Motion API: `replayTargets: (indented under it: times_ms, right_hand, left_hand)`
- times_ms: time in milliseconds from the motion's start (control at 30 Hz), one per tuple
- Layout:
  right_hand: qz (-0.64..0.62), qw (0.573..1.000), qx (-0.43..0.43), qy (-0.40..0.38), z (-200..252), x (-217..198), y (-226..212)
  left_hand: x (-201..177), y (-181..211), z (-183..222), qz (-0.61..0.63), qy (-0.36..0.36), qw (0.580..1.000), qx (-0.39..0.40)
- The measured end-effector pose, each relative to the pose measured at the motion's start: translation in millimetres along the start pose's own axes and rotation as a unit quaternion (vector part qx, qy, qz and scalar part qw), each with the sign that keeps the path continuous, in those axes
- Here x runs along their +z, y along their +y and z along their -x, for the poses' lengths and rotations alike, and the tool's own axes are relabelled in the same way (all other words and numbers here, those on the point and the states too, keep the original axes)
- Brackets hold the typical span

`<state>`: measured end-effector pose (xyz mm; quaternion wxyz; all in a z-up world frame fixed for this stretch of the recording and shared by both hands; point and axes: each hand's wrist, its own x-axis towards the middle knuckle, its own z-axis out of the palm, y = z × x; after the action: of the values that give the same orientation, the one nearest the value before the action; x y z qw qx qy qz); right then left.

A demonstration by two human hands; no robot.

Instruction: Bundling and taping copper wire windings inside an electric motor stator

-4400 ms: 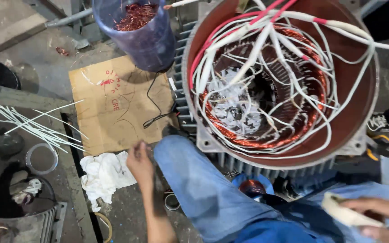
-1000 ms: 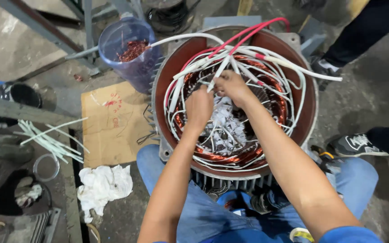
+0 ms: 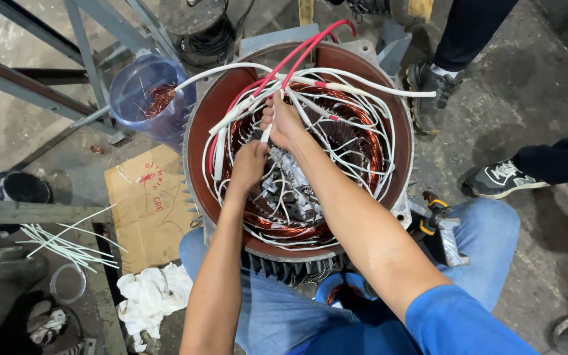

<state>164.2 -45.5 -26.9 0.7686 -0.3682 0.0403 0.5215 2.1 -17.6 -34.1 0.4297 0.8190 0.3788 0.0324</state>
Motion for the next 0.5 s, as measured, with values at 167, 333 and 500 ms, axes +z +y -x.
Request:
replayTargets:
  times_ms: [167, 333, 500]
  right_hand:
    - [0.088, 0.994, -0.045, 0.044, -13.6, -18.0, 22.9]
    - [0.081, 0.996, -0.018, 0.029, -0.2, -23.1, 13.9]
    - [0.051, 0.999, -0.014, -0.014, 39.4, -22.4, -5.9]
  left_hand:
    - [-0.2, 45.8, 40.1, -0.144, 0.043, 0.988, -0.019]
    - [3.3, 33.9, 34.6, -0.119, 0.051, 0.991, -0.022]
    - [-18.0, 73.6, 59.4, -0.105, 0.068, 0.992, 0.015]
